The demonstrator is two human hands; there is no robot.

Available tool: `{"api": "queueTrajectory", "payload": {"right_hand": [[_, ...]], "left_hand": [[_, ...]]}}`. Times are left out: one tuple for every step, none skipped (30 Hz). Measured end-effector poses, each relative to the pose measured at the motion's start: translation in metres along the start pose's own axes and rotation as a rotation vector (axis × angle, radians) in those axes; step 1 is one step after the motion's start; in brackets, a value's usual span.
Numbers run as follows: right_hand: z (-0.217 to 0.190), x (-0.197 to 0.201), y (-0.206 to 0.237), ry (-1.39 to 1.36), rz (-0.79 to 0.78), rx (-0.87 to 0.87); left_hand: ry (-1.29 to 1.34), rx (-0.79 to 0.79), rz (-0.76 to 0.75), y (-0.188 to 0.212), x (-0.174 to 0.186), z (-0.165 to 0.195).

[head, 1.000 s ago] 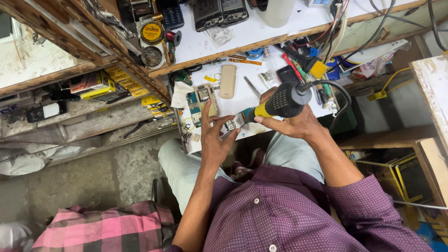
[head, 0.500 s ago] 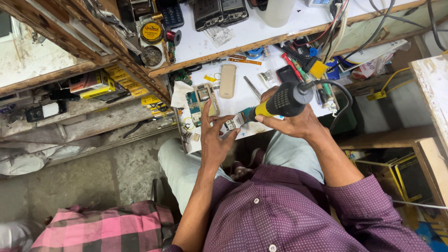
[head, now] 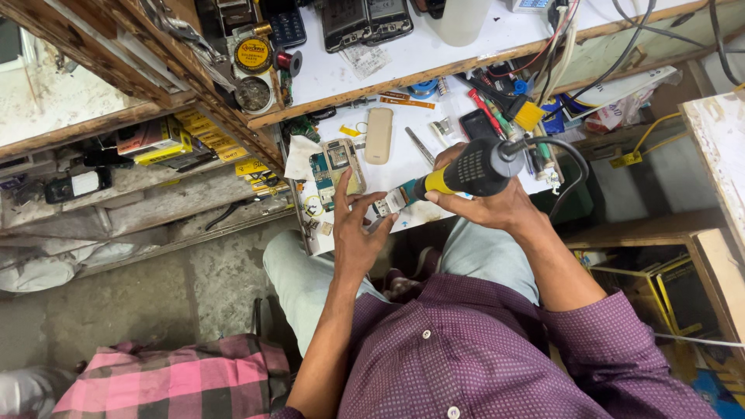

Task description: The person opens a small box, squeezes liquid from a tube onto a mobile phone on the workbench, then uses a heat gun to heat the phone, holding it steady with the other hand. At the end the person sets the heat gun aside and touches the phone.

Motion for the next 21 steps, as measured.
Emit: {"api": "queueTrajectory", "payload": {"right_hand": [[0.0001,-0.0001,0.0002,-0.005,0.006,-0.005],[-0.0002,-0.0003,0.0003,-0.005,0.004,0.010],[-0.0005,-0.0005,0.0003,-0.006,0.002,0.024],[-0.0007,-0.0005,0.0004,-0.006,0.000,0.039],[-0.0004,-0.0004,0.0008,-0.013,-0.002,0.030],[-0.0006,-0.0014,0.0016,-0.021,-0.007,0.021],[-0.0004,-0.0022,0.0017,-0.029,-0.011,0.013],[-0.0002,-0.0023,0.0015,-0.026,-0.012,0.008],[0.0000,-0.0023,0.0012,-0.022,-0.014,0.002],[0.0001,-0.0024,0.0009,-0.018,-0.015,-0.004],[-0.0004,-0.0025,0.0009,-0.023,-0.017,0.006],[-0.0011,-0.0026,0.0008,-0.028,-0.020,0.016],[-0.0017,-0.0027,0.0007,-0.033,-0.022,0.027],[-0.0016,-0.0026,0.0006,-0.027,-0.027,0.012],[-0.0014,-0.0022,0.0004,-0.021,-0.031,-0.002],[-0.0011,-0.0020,0.0002,-0.015,-0.036,-0.016],[-0.0015,-0.0020,-0.0002,-0.017,-0.032,0.001],[-0.0024,-0.0024,-0.0010,-0.019,-0.029,0.017],[-0.0027,-0.0025,-0.0013,-0.022,-0.025,0.033],[-0.0032,-0.0025,-0.0013,-0.021,-0.022,0.042],[-0.0037,-0.0026,-0.0013,-0.020,-0.019,0.051]], "left_hand": [[0.000,-0.001,0.002,0.0001,0.0002,-0.0002],[-0.007,-0.001,0.002,0.0000,0.0002,-0.0004],[-0.015,-0.001,0.002,-0.0003,0.0002,-0.0006],[-0.023,-0.001,0.001,-0.0005,0.0002,-0.0007],[-0.018,0.003,-0.002,-0.0008,0.0001,-0.0008],[-0.013,0.009,-0.003,0.0004,0.0006,-0.0014],[-0.009,0.015,-0.004,0.0009,0.0011,-0.0019],[-0.011,0.013,-0.005,0.0009,0.0011,-0.0017],[-0.012,0.012,-0.006,0.0010,0.0012,-0.0016],[-0.014,0.010,-0.007,0.0011,0.0012,-0.0015],[-0.012,0.006,-0.004,0.0012,0.0014,-0.0013],[-0.011,0.001,-0.002,0.0014,0.0015,-0.0010],[-0.009,-0.003,0.000,0.0014,0.0016,-0.0007],[-0.007,0.000,-0.003,0.0013,0.0016,-0.0005],[-0.006,0.003,-0.007,0.0011,0.0016,-0.0004],[-0.004,0.006,-0.010,0.0009,0.0015,-0.0002],[-0.006,0.005,-0.009,0.0010,0.0017,0.0001],[-0.006,0.003,-0.007,0.0012,0.0027,0.0002],[-0.008,0.002,-0.006,0.0013,0.0029,0.0005],[-0.005,0.003,-0.007,0.0012,0.0030,0.0006],[-0.002,0.005,-0.008,0.0011,0.0031,0.0007]]}}
Point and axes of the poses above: each hand's wrist, its own y-axis away from the middle knuckle, its own x-axis out of the back of the hand, z = x × y, the point moved 3 cm from there along -y, towards the middle knuckle, and after that the axes turned 5 degrees about x, right-handed, at the moved point
